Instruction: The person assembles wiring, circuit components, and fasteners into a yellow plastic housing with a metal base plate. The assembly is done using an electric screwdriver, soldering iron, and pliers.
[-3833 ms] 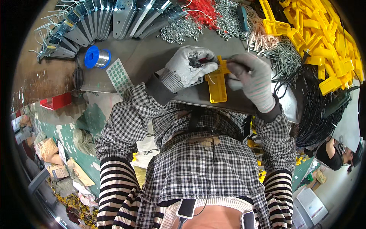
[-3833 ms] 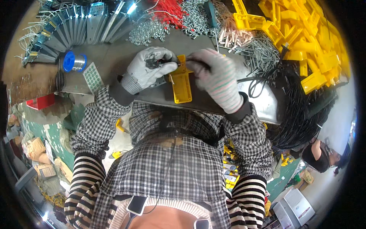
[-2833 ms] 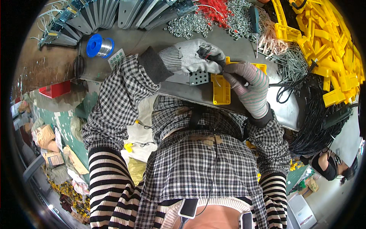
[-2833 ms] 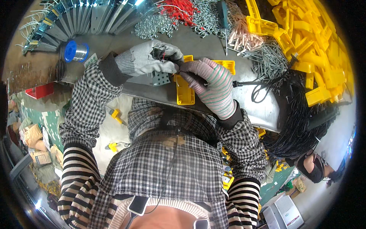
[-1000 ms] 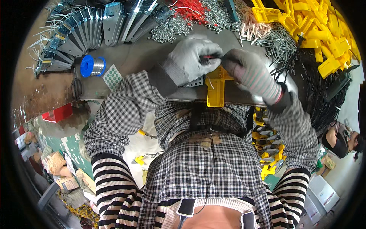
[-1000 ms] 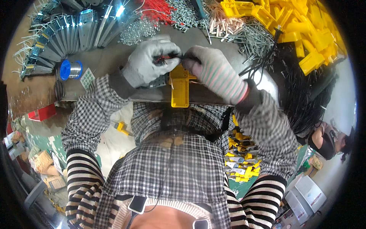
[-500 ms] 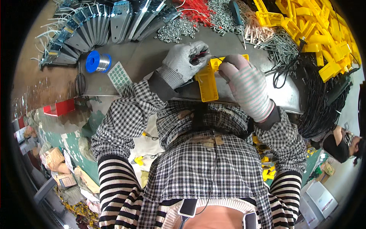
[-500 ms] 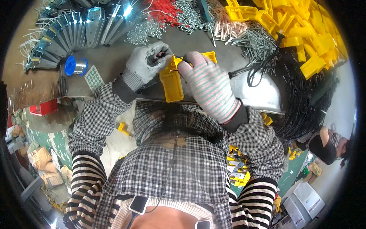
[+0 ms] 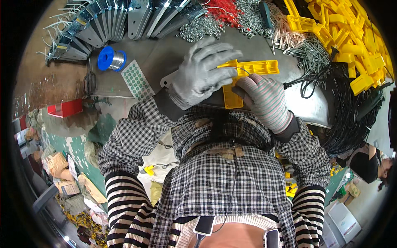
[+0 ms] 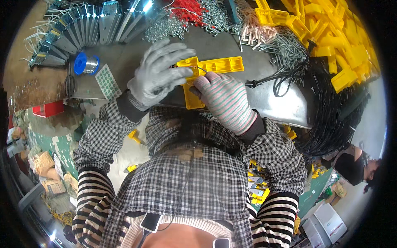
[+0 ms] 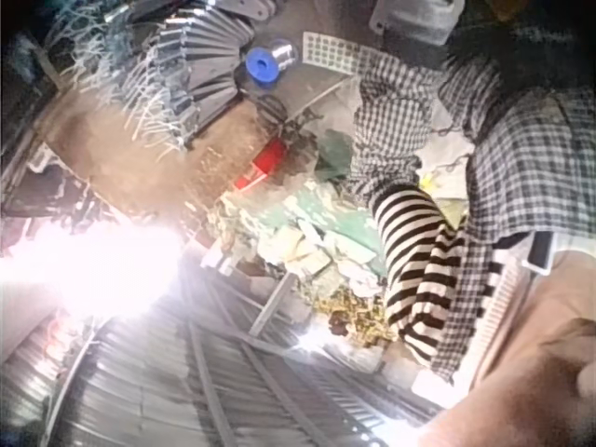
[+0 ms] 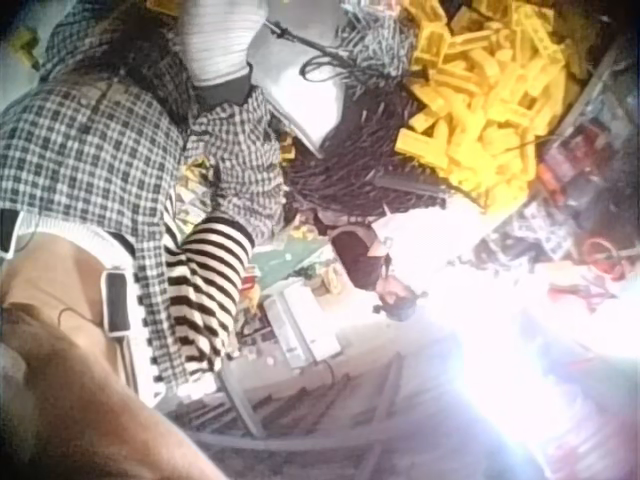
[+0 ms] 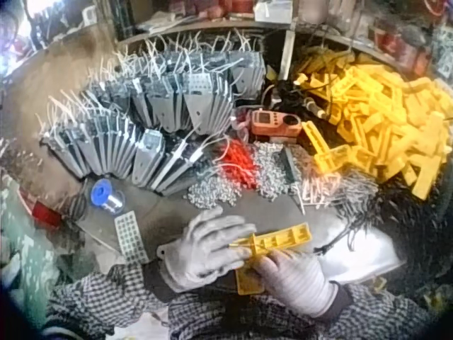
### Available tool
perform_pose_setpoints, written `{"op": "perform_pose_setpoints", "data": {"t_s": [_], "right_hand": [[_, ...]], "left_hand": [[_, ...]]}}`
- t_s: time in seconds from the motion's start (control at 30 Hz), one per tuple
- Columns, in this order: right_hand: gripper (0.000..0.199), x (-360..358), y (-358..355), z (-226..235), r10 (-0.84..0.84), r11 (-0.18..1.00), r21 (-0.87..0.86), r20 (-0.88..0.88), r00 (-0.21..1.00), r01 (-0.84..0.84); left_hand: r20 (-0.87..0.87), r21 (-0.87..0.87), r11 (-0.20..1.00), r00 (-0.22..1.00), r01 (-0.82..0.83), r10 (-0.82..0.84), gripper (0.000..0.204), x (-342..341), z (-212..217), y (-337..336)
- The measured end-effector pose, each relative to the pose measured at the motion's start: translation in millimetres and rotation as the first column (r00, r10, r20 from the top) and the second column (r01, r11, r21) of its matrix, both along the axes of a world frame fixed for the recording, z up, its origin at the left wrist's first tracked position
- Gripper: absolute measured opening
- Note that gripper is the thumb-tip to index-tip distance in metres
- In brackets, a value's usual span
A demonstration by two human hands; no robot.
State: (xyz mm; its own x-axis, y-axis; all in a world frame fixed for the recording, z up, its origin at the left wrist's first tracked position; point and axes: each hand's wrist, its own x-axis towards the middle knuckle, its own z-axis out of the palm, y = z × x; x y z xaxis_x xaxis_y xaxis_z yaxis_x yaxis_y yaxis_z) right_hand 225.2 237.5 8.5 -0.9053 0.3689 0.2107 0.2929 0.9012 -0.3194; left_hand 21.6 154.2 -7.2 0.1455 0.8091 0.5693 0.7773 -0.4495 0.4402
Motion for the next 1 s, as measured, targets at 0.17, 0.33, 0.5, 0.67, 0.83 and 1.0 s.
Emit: {"op": "perform_pose_setpoints", "data": {"t_s": [0.17,0.33,0.5,0.67,0.83,1.0], "right_hand": [[0.015,4,-4,1,-0.037,0.997,-0.068,0.01,0.999,0.038],[0.022,-2,-1,4,0.023,0.999,-0.02,-0.186,0.982,-0.027],[0.021,-2,2,1,-0.014,0.999,-0.036,-0.158,0.987,0.009],[0.019,-3,3,-1,-0.022,0.997,-0.082,-0.189,0.982,0.007],[0.018,-1,4,1,-0.079,0.981,-0.192,-0.225,0.971,0.035],[0.019,-1,5,0,-0.049,0.989,-0.148,-0.211,0.976,0.017]], "left_hand": [[-0.36,-0.043,0.986,0.923,-0.161,0.135,0.022,8,2,7],[-0.388,-0.213,0.956,0.915,-0.201,0.106,0.021,5,9,5],[0.181,-0.316,0.942,0.982,0.117,-0.062,0.029,-26,45,0],[0.162,-0.37,0.917,0.982,0.148,-0.093,0.033,-50,42,0],[0.242,-0.322,0.934,0.967,0.154,-0.077,0.04,-66,25,14],[0.288,-0.394,0.895,0.953,0.208,-0.094,0.028,-56,10,18]]}}
